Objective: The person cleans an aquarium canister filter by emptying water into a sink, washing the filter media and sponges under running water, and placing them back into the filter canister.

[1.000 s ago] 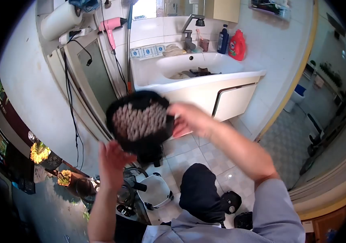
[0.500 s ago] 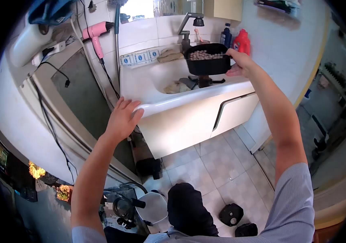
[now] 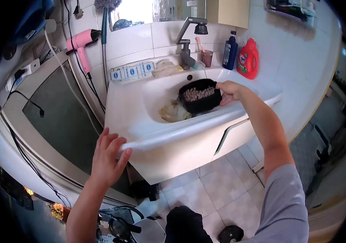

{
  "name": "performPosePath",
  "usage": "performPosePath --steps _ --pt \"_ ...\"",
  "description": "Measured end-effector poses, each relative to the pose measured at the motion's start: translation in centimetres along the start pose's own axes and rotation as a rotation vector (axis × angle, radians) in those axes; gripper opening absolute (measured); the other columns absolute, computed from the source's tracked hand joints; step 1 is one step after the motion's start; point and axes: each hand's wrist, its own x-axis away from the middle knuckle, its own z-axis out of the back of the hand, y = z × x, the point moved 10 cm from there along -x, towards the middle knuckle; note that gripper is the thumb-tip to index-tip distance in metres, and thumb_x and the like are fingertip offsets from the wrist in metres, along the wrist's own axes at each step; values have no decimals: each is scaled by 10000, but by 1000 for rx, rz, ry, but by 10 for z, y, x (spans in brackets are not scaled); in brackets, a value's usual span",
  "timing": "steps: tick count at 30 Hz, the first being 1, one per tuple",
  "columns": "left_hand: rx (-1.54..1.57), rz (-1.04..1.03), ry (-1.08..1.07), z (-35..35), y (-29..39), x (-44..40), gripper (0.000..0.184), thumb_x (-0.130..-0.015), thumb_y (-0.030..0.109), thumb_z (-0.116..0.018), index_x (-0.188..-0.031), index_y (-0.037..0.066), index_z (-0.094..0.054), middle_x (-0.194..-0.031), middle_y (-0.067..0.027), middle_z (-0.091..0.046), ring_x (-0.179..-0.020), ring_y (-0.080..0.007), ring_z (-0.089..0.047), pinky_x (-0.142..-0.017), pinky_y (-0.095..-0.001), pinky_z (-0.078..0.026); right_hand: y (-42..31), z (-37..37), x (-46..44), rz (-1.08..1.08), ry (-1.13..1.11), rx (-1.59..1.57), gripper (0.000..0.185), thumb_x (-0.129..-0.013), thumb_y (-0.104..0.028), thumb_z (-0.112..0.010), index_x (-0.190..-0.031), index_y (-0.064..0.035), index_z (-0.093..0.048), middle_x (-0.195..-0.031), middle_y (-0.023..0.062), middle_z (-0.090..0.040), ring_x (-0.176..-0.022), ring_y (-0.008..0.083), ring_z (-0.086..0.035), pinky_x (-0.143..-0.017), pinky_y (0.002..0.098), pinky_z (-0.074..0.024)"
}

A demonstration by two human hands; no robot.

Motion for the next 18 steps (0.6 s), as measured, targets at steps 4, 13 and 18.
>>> performPosePath --steps 4,13,18 --pt "-9 -14 -7 -3 -1 0 307 -855 303 -565 -1043 60 -585 -1123 -185 -521 -1220 -428 -386 -992 -487 -348 30 2 -23 -79 -15 31 521 -891 -364 -439 -1192 62 -435 -996 328 -572 -811 408 -631 -721 468 -547" --pt "-35 -68 65 -2 0 3 282 -861 272 -579 -1029 46 -559 -1104 -192 -524 -1183 -425 -419 -971 -477 -367 -58 33 190 756 970 400 281 -895 -243 -505 -1004 -5 -607 -842 124 -657 -760 171 -625 -697 280 -486" --pt "-79 -252 242 -10 -8 13 328 -830 267 -639 -1051 40 -555 -1111 -197 -549 -1141 -427 -447 -948 -466 -382 158 -65 291 758 788 -268 173 -936 -132 -482 -889 6 -574 -675 7 -532 -625 78 -484 -601 230 -432"
